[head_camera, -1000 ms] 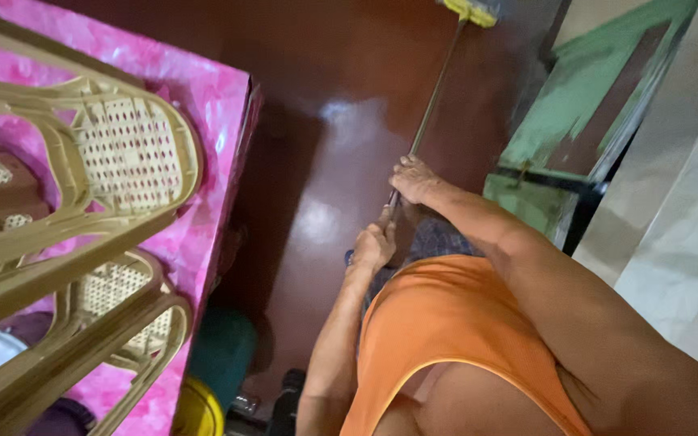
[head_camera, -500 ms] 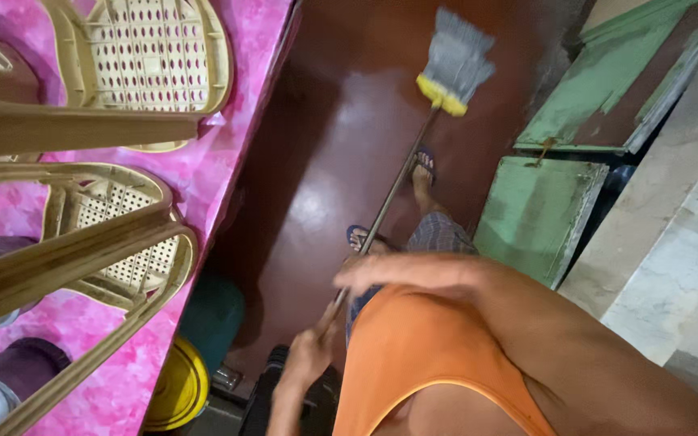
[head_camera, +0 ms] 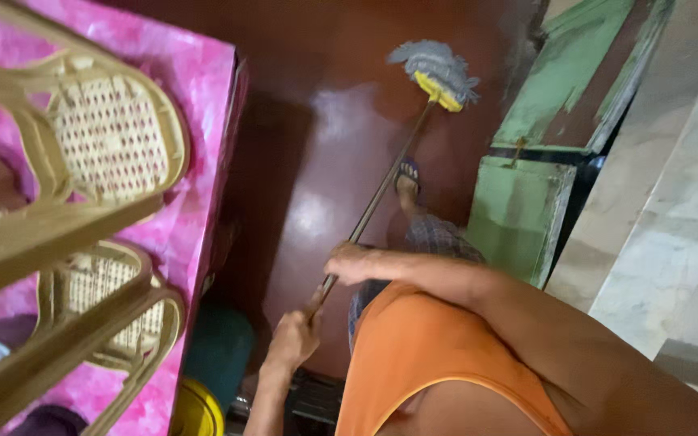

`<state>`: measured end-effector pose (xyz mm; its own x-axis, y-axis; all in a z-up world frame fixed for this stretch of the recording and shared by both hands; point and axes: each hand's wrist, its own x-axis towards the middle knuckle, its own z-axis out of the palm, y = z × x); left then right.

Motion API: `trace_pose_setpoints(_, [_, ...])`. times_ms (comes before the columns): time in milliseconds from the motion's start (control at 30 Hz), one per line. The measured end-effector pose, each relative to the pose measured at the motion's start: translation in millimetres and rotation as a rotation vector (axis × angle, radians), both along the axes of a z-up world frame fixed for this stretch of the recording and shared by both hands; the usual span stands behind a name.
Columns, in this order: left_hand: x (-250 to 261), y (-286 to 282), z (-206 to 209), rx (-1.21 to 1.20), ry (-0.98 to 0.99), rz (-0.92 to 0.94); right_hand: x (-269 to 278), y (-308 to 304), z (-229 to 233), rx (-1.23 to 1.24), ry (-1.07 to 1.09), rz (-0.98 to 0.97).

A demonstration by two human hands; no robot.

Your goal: The person mops a reddish-brown floor using a long-handled mop. They move the mop back and forth across the floor, navigating around furniture and objects in the room.

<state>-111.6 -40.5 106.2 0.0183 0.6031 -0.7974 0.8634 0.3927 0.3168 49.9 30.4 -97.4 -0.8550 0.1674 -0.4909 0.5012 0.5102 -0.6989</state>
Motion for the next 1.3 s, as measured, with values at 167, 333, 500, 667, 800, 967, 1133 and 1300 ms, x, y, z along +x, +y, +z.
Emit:
trace_pose_setpoints(167, [69, 94, -45, -0.006, 0.009, -0.059, 82, 81, -26, 0.169, 0.067, -0.288])
trace_pose_setpoints(333, [153, 178, -98, 0.065, -0.062, -0.116, 162, 170, -3, 0.309, -0.358, -0.287])
trace_pose_setpoints(500, [157, 222, -128, 0.122, -0.023, -0.169, 170, 206, -3, 0.828, -0.336, -0.273])
trace_pose_setpoints(667, [148, 177, -132, 0.197, -0.062, -0.118, 145, 194, 7, 0.301, -0.596, -0.390])
trace_pose_setpoints(800, [137, 117, -124, 0.076, -0.052, -0.087, 133, 144, 3, 0.465, -0.484, -0.233])
trace_pose_setpoints(967, [81, 21, -79, -0.034, -0.008, 0.020, 78, 58, 6, 0.393, -0.525, 0.118])
trace_pose_setpoints(1133, [-7, -72, -17, -0.023, 0.159, -0.017, -11, -36, -3, 0.136, -0.051, 0.025])
trace_pose_setpoints(1300, [-69, -141, 58, -0.062, 0.085, 0.078, -79, -101, 44, -0.167, -0.089, 0.109])
